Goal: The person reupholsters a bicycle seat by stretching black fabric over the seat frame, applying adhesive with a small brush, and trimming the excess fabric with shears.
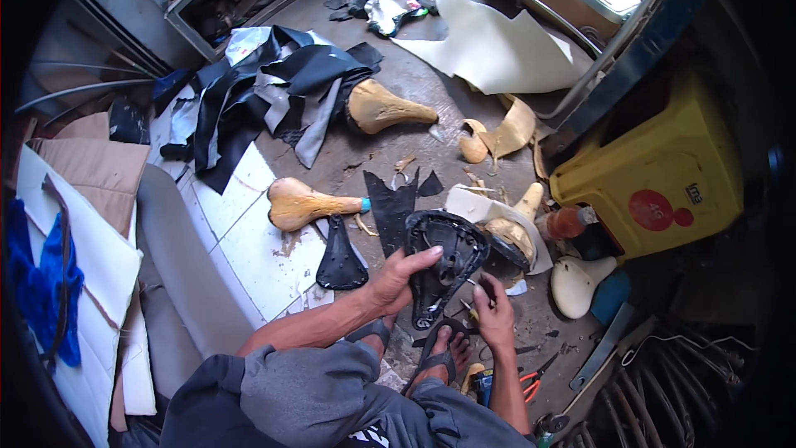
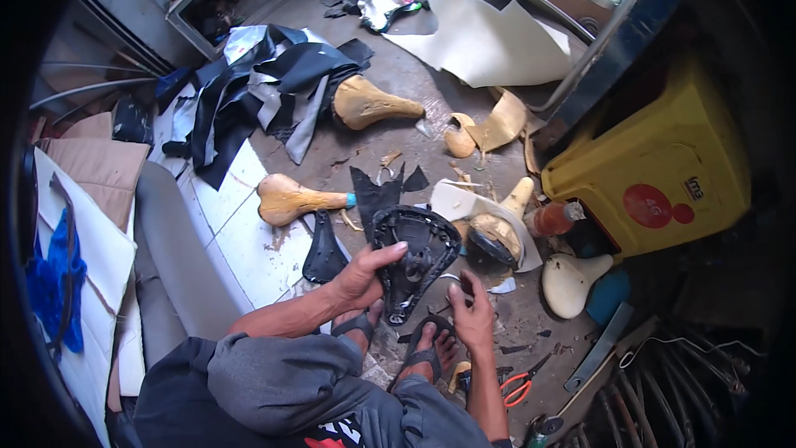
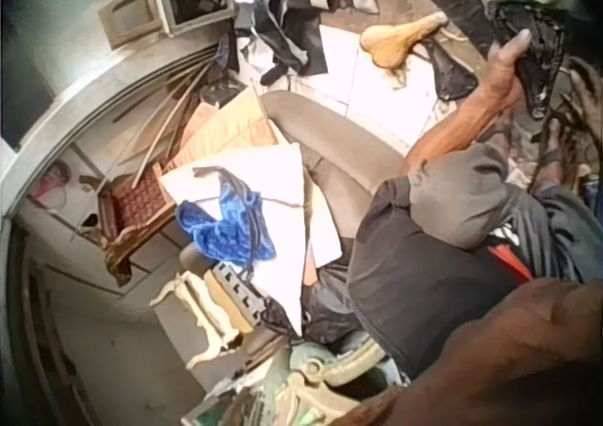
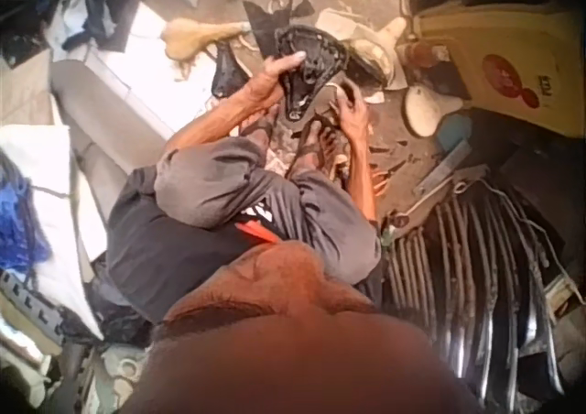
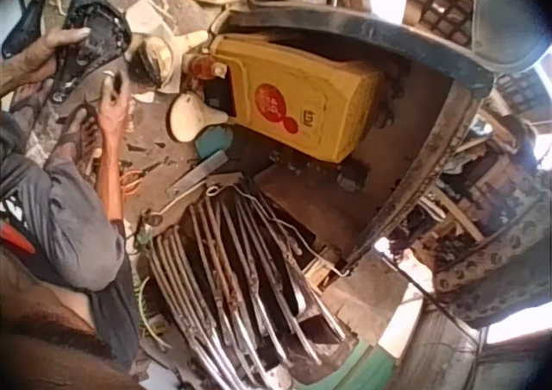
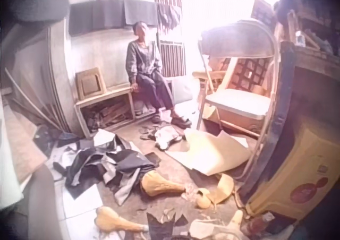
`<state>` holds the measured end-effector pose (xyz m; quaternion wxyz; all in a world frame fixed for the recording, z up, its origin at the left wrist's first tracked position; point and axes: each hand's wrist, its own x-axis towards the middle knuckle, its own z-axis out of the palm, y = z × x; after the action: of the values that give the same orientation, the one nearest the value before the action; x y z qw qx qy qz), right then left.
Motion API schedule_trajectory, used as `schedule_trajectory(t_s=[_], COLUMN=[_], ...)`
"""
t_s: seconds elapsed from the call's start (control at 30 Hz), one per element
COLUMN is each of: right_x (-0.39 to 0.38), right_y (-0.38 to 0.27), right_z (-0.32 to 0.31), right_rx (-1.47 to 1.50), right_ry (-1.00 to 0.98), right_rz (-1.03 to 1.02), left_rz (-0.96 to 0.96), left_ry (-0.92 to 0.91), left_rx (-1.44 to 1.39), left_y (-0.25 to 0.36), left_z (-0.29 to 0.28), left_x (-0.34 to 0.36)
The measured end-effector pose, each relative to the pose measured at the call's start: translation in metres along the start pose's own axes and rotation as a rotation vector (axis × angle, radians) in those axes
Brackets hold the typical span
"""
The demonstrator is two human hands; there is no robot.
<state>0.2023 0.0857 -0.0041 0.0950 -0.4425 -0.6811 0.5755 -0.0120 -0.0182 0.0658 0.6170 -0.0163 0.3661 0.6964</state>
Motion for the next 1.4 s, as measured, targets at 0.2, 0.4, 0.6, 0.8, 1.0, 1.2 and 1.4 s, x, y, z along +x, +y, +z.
schedule_trajectory(t_s=[0.2, 0.4, 0.6, 0.8, 1.0, 1.2, 1.4], right_x=[-0.001, -0.02, -0.021, -0.018, -0.011, -0.012, -0.006], right_y=[-0.04, -0.057, -0.056, -0.056, -0.055, -0.054, -0.052], right_z=[0.021, 0.022, 0.023, 0.02, 0.001, 0.007, 0.007], right_rx=[0.752, 0.623, 0.562, 0.673, 0.861, 1.144, 1.303], right_ry=[-0.285, -0.137, -0.112, -0.155, -0.182, -0.13, -0.073], right_rz=[0.152, 0.158, 0.165, 0.084, 0.082, 0.043, 0.04], left_rz=[0.046, 0.413, -0.019, 0.213, 0.262, 0.21, 0.177], left_ry=[-0.276, 0.444, 0.798, 0.799, 0.294, 0.062, -0.358], left_rx=[0.5, 1.335, 1.674, 1.372, 0.599, 0.048, -0.001], left_y=[-0.005, 0.01, 0.009, 0.013, 0.012, 0.026, -0.002], left_z=[-0.019, -0.134, -0.226, -0.175, -0.077, -0.017, -0.001], left_x=[0.0, 0.007, -0.005, -0.002, 0.026, 0.028, 0.012])
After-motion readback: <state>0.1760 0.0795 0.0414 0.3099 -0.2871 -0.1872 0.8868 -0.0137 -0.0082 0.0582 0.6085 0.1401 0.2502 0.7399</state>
